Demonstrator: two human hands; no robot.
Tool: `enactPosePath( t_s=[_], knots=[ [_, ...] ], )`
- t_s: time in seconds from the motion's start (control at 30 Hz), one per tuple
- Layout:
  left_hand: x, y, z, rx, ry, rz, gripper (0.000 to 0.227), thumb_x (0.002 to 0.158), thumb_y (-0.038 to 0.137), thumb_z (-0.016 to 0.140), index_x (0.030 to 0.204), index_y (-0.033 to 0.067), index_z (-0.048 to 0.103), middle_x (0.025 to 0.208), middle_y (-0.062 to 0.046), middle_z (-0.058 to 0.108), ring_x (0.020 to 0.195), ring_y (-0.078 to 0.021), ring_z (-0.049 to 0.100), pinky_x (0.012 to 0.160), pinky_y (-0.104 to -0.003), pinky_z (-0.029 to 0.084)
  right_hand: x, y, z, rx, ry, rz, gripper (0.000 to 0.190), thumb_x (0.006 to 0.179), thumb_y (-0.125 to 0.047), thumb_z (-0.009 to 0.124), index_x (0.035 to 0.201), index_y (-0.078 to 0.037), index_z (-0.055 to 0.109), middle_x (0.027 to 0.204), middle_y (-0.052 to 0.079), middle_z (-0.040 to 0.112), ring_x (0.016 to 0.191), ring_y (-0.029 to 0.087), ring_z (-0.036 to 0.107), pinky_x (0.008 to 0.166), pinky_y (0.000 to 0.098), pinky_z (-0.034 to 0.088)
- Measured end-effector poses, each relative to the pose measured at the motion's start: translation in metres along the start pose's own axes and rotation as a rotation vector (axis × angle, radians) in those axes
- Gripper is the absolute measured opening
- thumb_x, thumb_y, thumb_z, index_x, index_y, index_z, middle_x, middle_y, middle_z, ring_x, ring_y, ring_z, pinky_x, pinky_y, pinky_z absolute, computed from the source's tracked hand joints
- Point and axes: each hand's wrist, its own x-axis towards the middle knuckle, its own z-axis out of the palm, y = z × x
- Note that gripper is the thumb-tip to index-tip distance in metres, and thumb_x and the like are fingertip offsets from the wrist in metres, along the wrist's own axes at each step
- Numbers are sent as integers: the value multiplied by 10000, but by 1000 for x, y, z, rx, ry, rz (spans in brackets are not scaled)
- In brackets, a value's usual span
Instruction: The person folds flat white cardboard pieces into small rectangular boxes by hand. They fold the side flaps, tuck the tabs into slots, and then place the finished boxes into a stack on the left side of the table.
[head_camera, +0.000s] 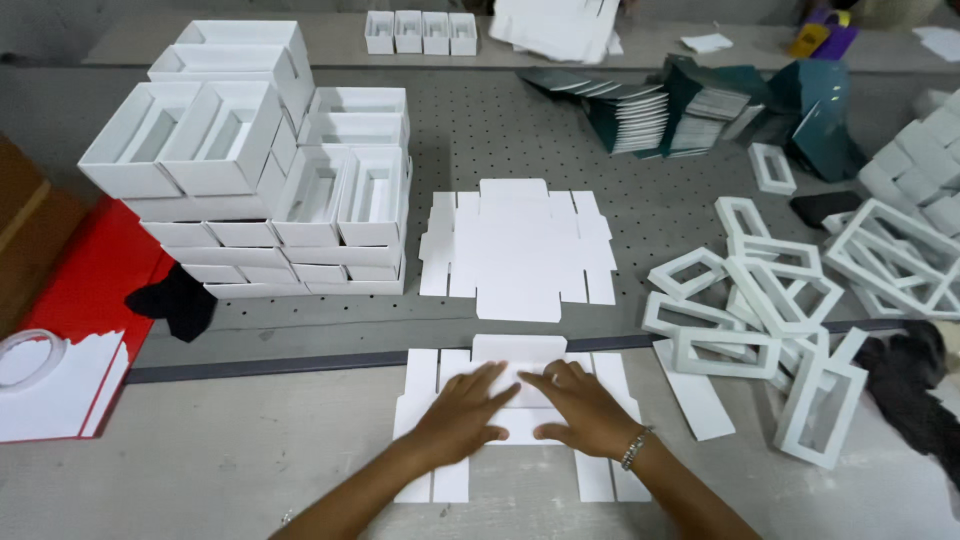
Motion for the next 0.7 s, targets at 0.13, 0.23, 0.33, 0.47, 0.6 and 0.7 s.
enactPosePath(
  t_s=[0.13,0.23,0.33,0.47,0.6,0.7],
  knots=[
    [-7,-14,40,557,424,134,750,1039,431,476,1612,34,202,1706,-191,131,1597,-340,71,1273,-546,81,-8,7,19,-50,143,-154,703,965,-364,696,1575,-263,361,1573,164,333,1486,377,265,1101,547,330],
    [-9,5,46,815,656,109,905,1026,681,366,1603,9,184,1709,-166,151,1620,-290,81,1323,-494,35,-17,3,32,-183,278,-284,630,1024,-317,602,1579,-166,346,1640,211,234,1533,431,172,1152,569,246],
    [-6,11,52,792,643,78,1245,880,977,426,1590,-14,174,1707,-195,124,1625,-308,49,1336,-443,27,-24,-8,32,-306,357,-323,772,1025,-449,558,1624,-86,235,1705,195,148,1564,420,104,1236,560,120],
    [-9,22,29,117,215,102,1445,723,884,594,1580,-121,7,1693,-298,-31,1581,-391,-77,1272,-473,-53,-17,-21,20,-396,405,-435,1072,968,-772,465,1555,98,246,1638,263,280,1568,378,182,1268,578,93],
    [-1,14,40,853,629,80,2184,172,1491,490,1558,-130,21,1667,-296,-12,1595,-401,-63,1322,-464,-64,-7,-20,26,-834,487,-342,1638,714,-1307,458,1581,43,129,1687,207,137,1604,341,97,1331,445,80],
    [8,9,60,785,591,83,1948,336,1308,501,1557,-149,72,1658,-322,65,1591,-432,14,1332,-461,11,-4,-23,33,-175,244,-381,1350,829,-927,492,1576,127,101,1677,317,85,1577,424,46,1255,556,9]
  ],
)
